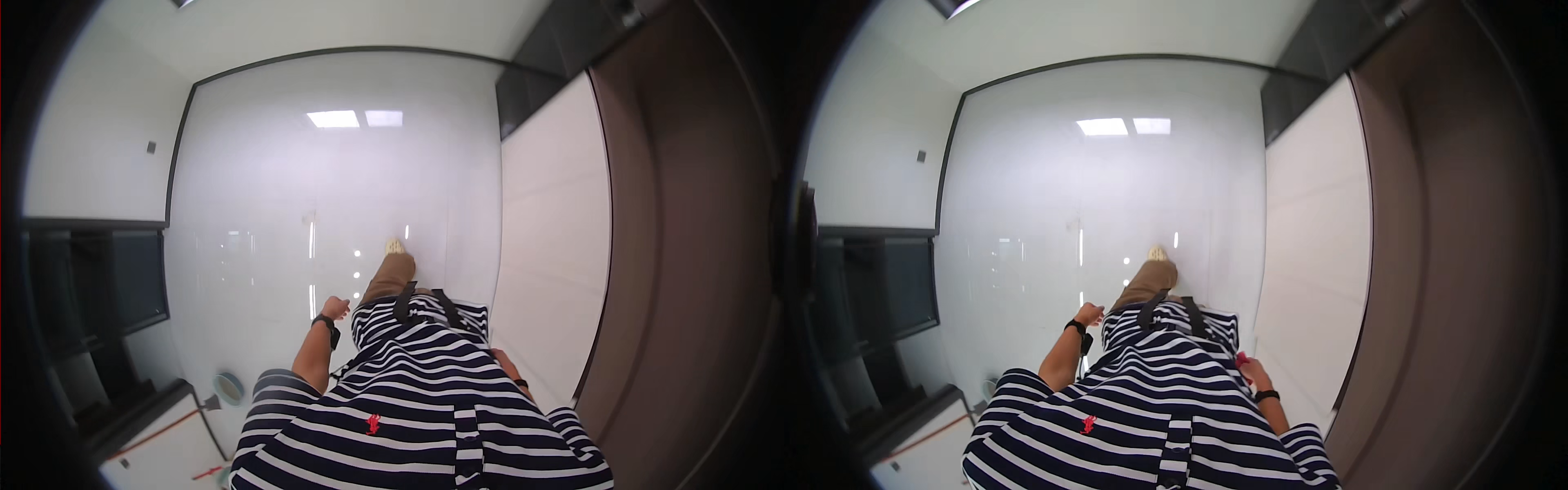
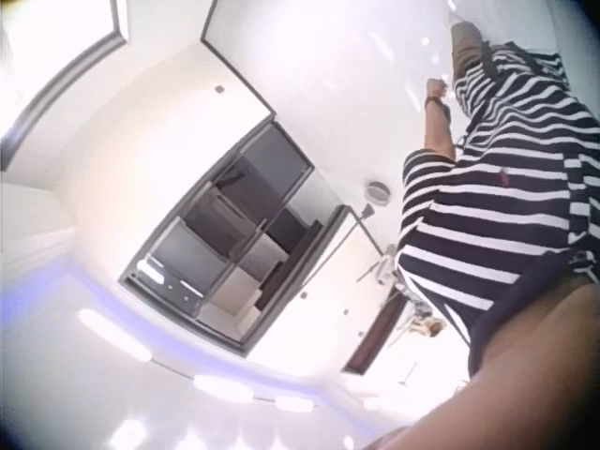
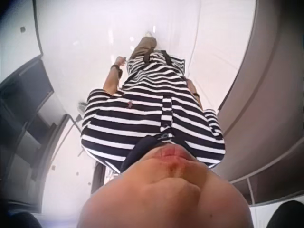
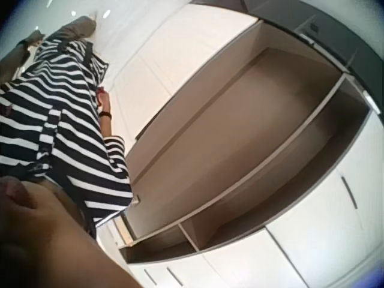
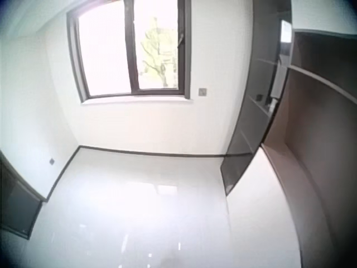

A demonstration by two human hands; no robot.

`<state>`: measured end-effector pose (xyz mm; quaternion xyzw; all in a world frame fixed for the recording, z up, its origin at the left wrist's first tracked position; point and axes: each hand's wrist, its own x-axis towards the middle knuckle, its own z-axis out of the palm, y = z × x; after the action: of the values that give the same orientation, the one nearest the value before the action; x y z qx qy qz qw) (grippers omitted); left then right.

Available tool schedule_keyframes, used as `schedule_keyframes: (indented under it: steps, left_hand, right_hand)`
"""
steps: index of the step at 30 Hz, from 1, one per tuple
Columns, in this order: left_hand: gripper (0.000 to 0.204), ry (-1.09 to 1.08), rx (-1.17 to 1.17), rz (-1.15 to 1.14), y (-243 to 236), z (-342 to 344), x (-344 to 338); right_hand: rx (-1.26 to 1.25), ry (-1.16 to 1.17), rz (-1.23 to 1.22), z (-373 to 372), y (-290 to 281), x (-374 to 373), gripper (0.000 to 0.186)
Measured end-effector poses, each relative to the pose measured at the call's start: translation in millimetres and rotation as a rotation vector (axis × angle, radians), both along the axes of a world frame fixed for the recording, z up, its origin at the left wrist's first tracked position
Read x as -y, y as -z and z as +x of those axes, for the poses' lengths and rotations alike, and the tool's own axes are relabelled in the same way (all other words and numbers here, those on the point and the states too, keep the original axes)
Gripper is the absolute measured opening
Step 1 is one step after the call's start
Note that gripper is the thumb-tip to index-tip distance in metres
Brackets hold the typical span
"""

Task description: Cleaning window frames and glass with a pink cloth.

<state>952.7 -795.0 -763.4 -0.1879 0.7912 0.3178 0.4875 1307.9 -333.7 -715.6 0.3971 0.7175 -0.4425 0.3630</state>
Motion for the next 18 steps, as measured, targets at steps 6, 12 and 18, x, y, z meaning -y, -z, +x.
schedule_keyframes:
  steps: [6,12,18]
  left_hand:
    - [0.026,0.223,-0.489,0.203,-16.4,-161.6,-51.4]
    - [0.032,0.151,-0.607,0.436,-113.1,-328.5,-77.8]
    - [0.071,0.237,-0.727,0.606,-168.5,-467.8,-106.0]
  right_hand:
    - [-0.166,-0.012,0.159,-226.9,-39.6,-53.3,0.032]
    - [-0.411,-0.207,0.291,-464.8,-91.7,-44.9,0.029]
    - [-0.613,-0.373,0.065,-722.4,-147.2,15.7,0.028]
